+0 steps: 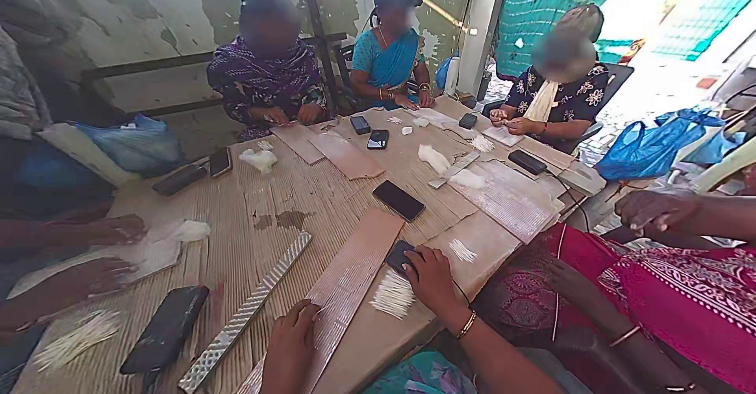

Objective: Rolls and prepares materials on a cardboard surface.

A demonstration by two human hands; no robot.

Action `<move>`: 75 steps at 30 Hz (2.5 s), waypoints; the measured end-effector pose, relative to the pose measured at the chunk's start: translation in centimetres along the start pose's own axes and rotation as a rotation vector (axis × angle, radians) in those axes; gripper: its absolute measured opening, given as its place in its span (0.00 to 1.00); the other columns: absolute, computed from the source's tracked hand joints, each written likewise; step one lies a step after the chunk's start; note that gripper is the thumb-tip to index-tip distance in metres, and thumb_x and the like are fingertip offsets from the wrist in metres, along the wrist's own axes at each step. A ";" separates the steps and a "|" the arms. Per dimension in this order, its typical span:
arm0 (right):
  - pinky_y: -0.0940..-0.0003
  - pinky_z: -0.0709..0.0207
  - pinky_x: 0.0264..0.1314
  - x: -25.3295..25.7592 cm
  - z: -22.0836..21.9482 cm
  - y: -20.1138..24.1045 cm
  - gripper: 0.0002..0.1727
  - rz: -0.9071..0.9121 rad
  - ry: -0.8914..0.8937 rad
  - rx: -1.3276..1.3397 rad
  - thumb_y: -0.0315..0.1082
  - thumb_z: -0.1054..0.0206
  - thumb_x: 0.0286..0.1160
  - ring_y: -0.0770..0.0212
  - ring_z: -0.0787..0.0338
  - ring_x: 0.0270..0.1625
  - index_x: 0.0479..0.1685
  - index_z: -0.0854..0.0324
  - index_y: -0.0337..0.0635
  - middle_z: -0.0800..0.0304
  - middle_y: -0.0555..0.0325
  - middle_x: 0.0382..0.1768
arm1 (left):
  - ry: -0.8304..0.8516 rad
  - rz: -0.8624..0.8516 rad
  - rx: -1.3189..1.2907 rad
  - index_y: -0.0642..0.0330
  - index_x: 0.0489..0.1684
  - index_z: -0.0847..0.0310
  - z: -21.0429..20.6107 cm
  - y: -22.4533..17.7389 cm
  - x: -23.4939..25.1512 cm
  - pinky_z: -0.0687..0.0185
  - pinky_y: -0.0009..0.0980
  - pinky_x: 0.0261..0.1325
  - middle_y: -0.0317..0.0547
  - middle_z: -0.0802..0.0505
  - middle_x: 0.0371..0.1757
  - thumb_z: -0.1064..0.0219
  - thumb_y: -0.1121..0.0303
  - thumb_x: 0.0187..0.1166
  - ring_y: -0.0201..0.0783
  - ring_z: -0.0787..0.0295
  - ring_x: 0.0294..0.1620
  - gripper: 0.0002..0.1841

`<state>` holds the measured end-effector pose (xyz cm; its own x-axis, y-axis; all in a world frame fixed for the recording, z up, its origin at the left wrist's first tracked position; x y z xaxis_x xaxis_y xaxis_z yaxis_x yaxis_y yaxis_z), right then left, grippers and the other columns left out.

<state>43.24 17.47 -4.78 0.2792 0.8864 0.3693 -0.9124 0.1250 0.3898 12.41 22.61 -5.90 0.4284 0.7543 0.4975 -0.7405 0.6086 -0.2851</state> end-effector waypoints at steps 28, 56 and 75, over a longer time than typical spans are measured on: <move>0.27 0.28 0.54 -0.1 0.1 0.1 0.27 0.136 -0.179 0.071 0.52 0.47 0.83 0.24 0.16 0.60 0.60 0.10 0.43 0.12 0.33 0.60 | 0.415 0.250 0.043 0.56 0.69 0.17 0.4 -0.7 1.0 0.24 0.47 0.73 0.51 0.19 0.79 0.53 0.67 0.92 0.55 0.18 0.70 0.19; 0.18 0.59 0.83 31.4 -0.5 -13.9 0.23 -0.381 0.055 -0.137 0.47 0.28 0.73 0.23 0.60 0.93 0.64 0.10 0.46 0.55 0.35 0.94 | 0.051 0.049 0.172 0.56 0.45 0.09 0.0 -0.6 0.4 0.12 0.45 0.45 0.53 0.08 0.61 0.45 0.68 0.77 0.54 0.08 0.44 0.15; 0.59 0.36 0.85 30.8 -3.5 -14.6 0.28 -0.309 -0.040 0.859 0.25 0.36 0.81 0.54 0.28 0.85 0.82 0.30 0.33 0.28 0.42 0.83 | 0.020 0.005 0.184 0.55 0.45 0.09 -0.2 -0.5 0.8 0.13 0.44 0.47 0.52 0.08 0.60 0.48 0.65 0.81 0.52 0.08 0.44 0.17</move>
<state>64.10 44.53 -2.02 0.4990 0.8504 0.1668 -0.2633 -0.0346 0.9641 13.24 23.01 -5.52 0.4331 0.7630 0.4799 -0.8241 0.5508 -0.1320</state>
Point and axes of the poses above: each hand's wrist, its own x-axis towards the middle knuckle, its own z-axis out of the back of the hand, y = z × x, the point moved 7 cm from there along x, towards the middle knuckle
